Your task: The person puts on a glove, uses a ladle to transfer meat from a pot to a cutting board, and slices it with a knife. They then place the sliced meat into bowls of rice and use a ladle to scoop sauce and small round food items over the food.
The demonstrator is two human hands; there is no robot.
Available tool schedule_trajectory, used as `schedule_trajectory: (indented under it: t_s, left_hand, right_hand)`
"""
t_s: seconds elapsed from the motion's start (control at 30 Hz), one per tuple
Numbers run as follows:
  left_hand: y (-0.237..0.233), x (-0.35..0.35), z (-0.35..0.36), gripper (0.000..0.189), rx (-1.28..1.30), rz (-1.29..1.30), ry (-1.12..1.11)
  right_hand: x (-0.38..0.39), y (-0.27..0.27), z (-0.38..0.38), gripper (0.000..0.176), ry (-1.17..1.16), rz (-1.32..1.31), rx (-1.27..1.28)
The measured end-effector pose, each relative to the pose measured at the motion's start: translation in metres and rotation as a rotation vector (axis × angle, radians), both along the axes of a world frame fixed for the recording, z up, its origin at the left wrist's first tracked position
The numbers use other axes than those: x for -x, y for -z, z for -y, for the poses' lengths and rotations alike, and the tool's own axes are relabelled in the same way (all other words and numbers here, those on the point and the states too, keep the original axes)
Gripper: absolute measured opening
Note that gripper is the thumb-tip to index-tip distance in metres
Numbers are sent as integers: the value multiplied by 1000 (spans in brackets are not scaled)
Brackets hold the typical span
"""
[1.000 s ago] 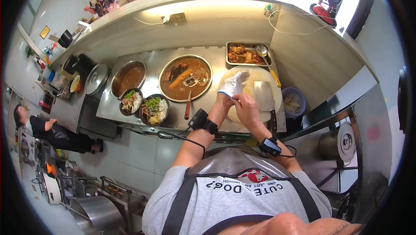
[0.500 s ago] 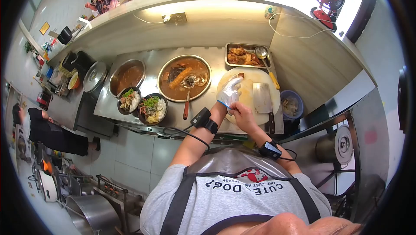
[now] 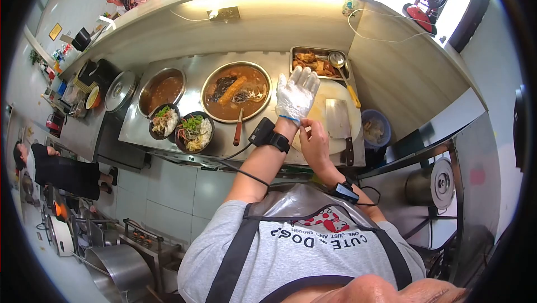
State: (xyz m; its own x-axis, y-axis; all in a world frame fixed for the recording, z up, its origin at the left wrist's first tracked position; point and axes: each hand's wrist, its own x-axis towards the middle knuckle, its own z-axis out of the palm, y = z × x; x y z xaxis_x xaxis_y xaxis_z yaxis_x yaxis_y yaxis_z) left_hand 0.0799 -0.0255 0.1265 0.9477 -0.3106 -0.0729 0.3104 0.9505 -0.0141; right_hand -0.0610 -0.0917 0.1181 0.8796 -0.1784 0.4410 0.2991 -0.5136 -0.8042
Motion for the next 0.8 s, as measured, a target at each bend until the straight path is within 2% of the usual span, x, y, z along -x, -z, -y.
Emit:
schedule_trajectory:
  t_s: [0.13, 0.2, 0.23, 0.3, 0.43, 0.5, 0.53, 0.6, 0.67, 0.73, 0.77, 0.8]
  left_hand:
    - [-22, 3, -1, 61, 68, 2, -76]
    - [-25, 4, 0, 62, 75, -2, -84]
    - [-26, 6, 0, 62, 80, -2, -90]
    - [-29, 5, 0, 64, 51, -85, -154]
    - [-19, 1, -7, 64, 74, -51, -186]
    - [-25, 10, -9, 64, 71, -59, -134]
    - [-31, 16, -10, 64, 74, -57, -142]
    - [-45, 30, -12, 71, -187, -122, -91]
    - [-30, 26, -14, 75, -217, -60, -79]
    - [-22, 18, -12, 70, -422, -2, -2]
    - [-19, 15, -7, 51, -400, -6, -21]
    - [-15, 12, -3, 51, -400, -7, -21]
  right_hand:
    - [-8, 27, -1, 16, 14, -81, -23]
    - [-8, 27, -2, 20, -67, -241, -358]
    - [-9, 27, -3, 20, -72, -243, -353]
    - [-14, 24, -4, 24, -94, -285, -530]
    - [-32, 41, -7, 14, -60, -132, -506]
    - [-33, 45, 6, 4, -176, -45, -54]
    - [-31, 46, 11, 4, -185, -44, -51]
    - [-23, 41, 20, 11, -359, -54, 17]
    - [-14, 36, 27, 10, -425, -48, 65]
    - [-10, 32, 28, 9, -485, -42, 105]
    - [-8, 31, 28, 9, -487, -35, 109]
    - [-7, 31, 28, 10, -488, -25, 113]
